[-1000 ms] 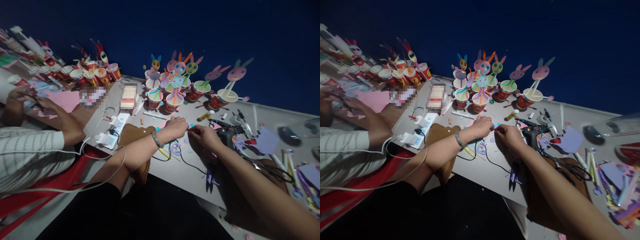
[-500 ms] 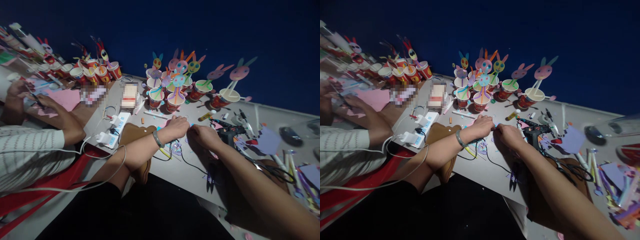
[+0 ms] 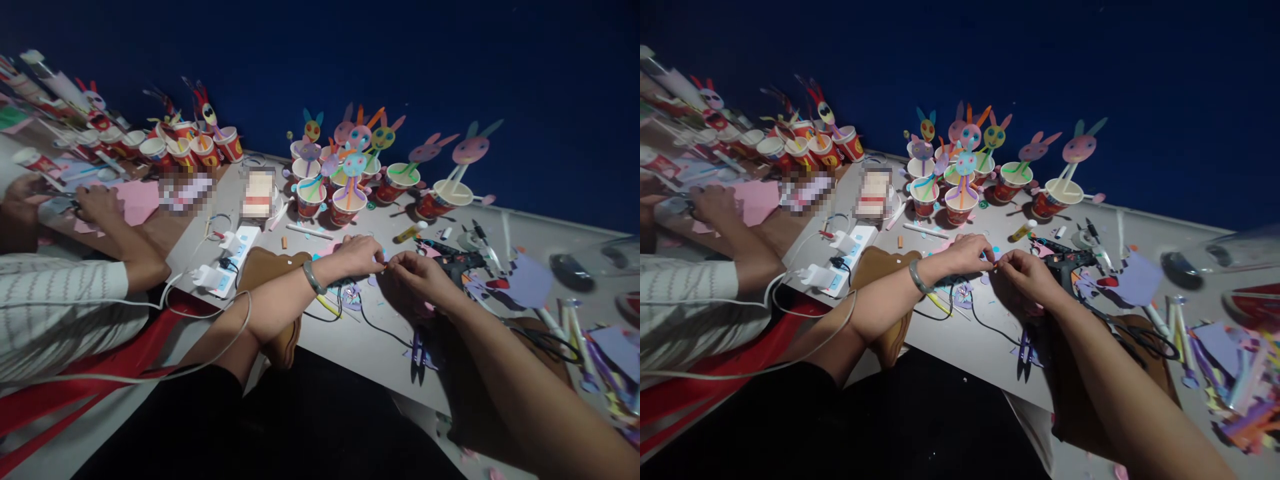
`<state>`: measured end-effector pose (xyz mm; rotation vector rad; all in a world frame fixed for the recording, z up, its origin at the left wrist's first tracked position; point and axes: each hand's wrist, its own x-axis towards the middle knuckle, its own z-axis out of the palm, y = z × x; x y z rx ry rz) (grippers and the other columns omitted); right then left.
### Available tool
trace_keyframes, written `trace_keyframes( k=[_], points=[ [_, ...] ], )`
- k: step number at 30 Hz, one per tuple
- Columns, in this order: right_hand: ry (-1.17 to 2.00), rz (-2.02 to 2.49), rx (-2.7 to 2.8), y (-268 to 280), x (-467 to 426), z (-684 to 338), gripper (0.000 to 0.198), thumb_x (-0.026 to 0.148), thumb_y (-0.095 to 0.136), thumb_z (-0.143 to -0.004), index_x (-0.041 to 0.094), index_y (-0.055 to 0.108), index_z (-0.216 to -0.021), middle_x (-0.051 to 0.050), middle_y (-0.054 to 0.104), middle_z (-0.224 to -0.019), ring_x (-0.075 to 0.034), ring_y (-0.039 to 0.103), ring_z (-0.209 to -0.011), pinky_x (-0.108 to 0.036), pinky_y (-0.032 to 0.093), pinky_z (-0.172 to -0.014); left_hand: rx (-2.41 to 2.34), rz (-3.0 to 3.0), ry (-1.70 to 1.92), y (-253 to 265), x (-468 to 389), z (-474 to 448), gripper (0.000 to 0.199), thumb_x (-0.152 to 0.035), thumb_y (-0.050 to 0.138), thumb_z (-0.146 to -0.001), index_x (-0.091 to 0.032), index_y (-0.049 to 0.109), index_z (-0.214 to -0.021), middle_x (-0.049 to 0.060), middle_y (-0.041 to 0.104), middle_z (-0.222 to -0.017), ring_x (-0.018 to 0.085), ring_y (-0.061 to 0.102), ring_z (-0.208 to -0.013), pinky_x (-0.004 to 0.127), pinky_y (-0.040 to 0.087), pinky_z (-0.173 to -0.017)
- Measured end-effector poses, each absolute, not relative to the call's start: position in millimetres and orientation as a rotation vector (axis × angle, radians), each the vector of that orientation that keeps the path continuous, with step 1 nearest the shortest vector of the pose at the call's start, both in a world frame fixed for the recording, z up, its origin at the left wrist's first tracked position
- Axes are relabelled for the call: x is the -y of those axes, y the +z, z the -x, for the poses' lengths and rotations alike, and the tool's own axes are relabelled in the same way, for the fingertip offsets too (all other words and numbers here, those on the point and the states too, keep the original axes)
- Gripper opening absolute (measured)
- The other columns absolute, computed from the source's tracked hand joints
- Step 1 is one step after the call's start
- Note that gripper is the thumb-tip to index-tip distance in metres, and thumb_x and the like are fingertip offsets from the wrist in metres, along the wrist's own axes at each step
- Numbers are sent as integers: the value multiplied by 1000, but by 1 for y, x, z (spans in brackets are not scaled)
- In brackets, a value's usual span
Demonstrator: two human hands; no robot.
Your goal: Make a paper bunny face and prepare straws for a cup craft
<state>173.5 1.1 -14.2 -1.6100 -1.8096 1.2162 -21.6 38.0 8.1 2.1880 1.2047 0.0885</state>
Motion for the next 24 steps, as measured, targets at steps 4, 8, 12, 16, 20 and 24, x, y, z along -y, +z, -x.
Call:
trace_keyframes(
  k=[4,8,12,16,20,24],
  points=[
    [1228,1606,1789,-13,0,-172,39,59,65,-82,20,59,-83,2,57,-59,-11,49,-49,-25,40,-47,-1211,-2132,126,6,-39,19,20,-31,62,-85,-23,75,-99,4,71,-118,23,61,-119,39,42,-103],
    [1242,1576,1768,-11,1,-170,39,58,68,-80,20,60,-82,2,57,-60,-11,49,-50,-24,40,-46,-1219,-2094,118,9,-38,18,21,-29,58,-86,-22,75,-96,4,72,-117,22,62,-117,38,43,-104],
    [1271,1573,1654,-8,2,-167,38,57,70,-78,20,61,-82,2,57,-60,-10,47,-48,-23,37,-43,-1229,-2070,135,9,-39,18,21,-28,55,-87,-21,74,-94,4,74,-115,22,64,-114,37,44,-102],
    [1283,1604,1501,-11,3,-167,37,54,75,-74,21,62,-80,2,56,-58,-10,45,-45,-23,34,-41,-1230,-2038,164,6,-41,18,22,-30,56,-87,-20,74,-93,5,75,-111,22,66,-110,38,45,-101],
    [1340,1602,1422,-15,5,-168,38,52,79,-69,19,64,-81,2,59,-58,-10,47,-45,-23,36,-42,-1229,-2007,205,3,-42,19,21,-31,57,-86,-21,74,-91,4,75,-109,22,66,-108,39,46,-101],
    [1367,1586,1394,-17,4,-166,42,53,82,-66,18,64,-81,3,57,-56,-8,45,-44,-22,33,-41,-1233,-2005,222,2,-41,19,21,-31,57,-86,-21,75,-90,4,75,-105,22,66,-105,39,46,-100]
  ],
)
